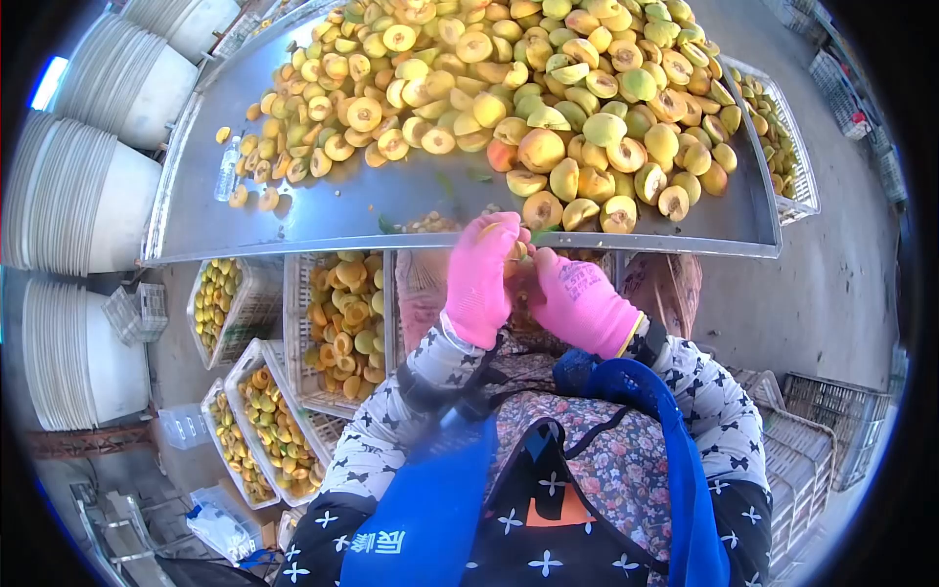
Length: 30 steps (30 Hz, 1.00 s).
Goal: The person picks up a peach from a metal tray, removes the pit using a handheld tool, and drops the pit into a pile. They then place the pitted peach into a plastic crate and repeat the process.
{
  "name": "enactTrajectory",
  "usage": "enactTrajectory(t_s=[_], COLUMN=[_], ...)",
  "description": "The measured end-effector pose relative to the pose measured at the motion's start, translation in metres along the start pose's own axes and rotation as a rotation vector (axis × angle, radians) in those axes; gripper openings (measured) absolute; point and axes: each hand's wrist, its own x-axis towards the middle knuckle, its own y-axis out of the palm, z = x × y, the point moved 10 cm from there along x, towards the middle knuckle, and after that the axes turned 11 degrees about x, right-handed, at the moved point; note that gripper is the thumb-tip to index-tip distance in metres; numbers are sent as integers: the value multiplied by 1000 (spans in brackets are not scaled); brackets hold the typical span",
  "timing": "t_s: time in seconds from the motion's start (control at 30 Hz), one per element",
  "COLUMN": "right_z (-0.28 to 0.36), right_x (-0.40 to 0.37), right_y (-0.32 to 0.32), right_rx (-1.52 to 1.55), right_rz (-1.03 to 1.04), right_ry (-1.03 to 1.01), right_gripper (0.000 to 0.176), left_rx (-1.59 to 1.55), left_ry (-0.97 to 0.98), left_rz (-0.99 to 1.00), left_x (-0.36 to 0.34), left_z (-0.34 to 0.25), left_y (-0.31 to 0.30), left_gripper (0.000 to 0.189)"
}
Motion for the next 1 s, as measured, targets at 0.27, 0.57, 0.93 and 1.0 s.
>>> enactTrajectory(t_s=[0.27, 0.57, 0.93, 1.0], right_z=[-3, -14, 9, 14], right_x=[3, 4, -17, -19], right_y=[7, 13, 32, 36], right_rx=[-337, -44, 1121, 1225], right_rz=[-37, -51, 357, 388], right_ry=[5, 43, 599, 593], right_gripper=[30, 22, 16, 14], left_rx=[-34, 12, 455, 324], left_ry=[-42, -36, 203, -30], left_rz=[-78, -140, -67, 14], left_x=[3, 5, 7, 8], left_z=[-1, -10, -50, -36], left_y=[-5, 3, 17, 24], left_gripper=[24, 25, 44, 48])
